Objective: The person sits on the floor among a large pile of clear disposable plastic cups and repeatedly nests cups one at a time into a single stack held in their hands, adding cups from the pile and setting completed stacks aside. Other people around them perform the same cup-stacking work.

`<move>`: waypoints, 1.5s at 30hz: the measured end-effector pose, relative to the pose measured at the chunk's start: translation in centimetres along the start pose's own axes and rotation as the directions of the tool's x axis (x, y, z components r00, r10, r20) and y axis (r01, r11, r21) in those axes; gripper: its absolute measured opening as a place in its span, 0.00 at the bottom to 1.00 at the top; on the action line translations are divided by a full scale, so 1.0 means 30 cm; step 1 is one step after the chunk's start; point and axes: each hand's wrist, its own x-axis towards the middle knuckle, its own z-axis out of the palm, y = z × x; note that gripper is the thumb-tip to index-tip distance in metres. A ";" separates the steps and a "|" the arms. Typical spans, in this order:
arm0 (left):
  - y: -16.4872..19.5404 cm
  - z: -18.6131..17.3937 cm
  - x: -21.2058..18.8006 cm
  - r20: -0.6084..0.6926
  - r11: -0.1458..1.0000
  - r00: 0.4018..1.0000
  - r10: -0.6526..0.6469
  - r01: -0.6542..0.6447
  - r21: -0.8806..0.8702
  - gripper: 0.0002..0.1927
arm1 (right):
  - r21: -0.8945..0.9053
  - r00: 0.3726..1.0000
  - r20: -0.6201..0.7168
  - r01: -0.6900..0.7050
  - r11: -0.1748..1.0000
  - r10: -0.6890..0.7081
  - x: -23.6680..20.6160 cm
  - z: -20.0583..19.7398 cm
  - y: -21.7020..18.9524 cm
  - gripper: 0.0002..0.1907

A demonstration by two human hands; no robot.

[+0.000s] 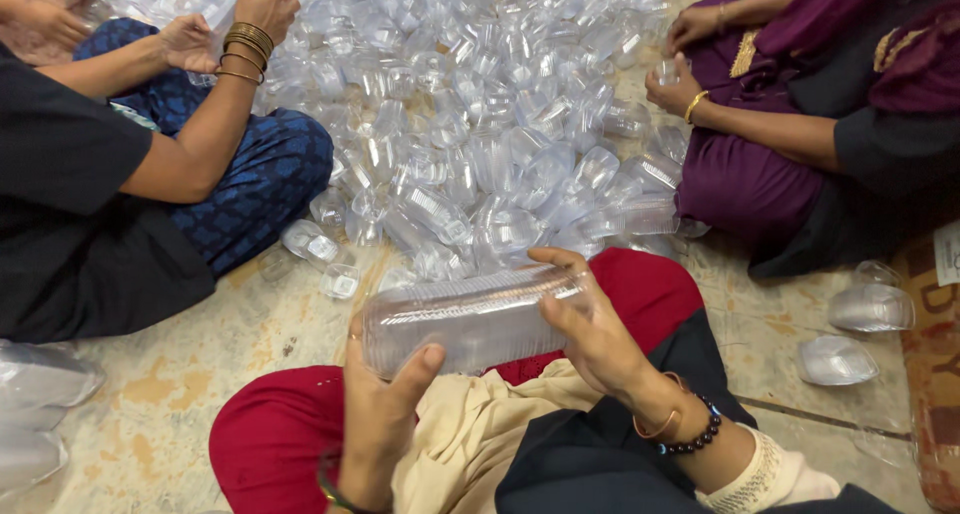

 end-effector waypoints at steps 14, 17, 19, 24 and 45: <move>-0.184 -0.049 0.000 0.015 0.814 0.827 -0.562 0.555 -0.170 0.39 | -0.364 0.877 -0.088 -0.470 0.804 0.473 0.111 -0.121 0.066 0.34; -0.231 -0.096 0.004 0.045 0.725 0.750 -0.660 0.651 -0.224 0.44 | -0.408 0.847 -0.047 -0.500 0.764 0.529 0.110 -0.148 0.122 0.35; -0.265 -0.120 -0.006 -0.024 0.713 0.724 -0.689 0.672 -0.200 0.44 | -0.398 0.833 0.050 -0.490 0.775 0.552 0.104 -0.168 0.156 0.36; -0.323 -0.142 -0.034 -0.041 0.688 0.707 -0.706 0.670 -0.280 0.45 | -0.366 0.861 0.034 -0.462 0.808 0.508 0.094 -0.174 0.232 0.36; -0.272 -0.253 -0.020 0.498 0.554 0.699 -0.513 0.713 -0.430 0.49 | -0.569 0.976 0.214 0.157 0.807 -0.039 0.086 -0.172 0.314 0.29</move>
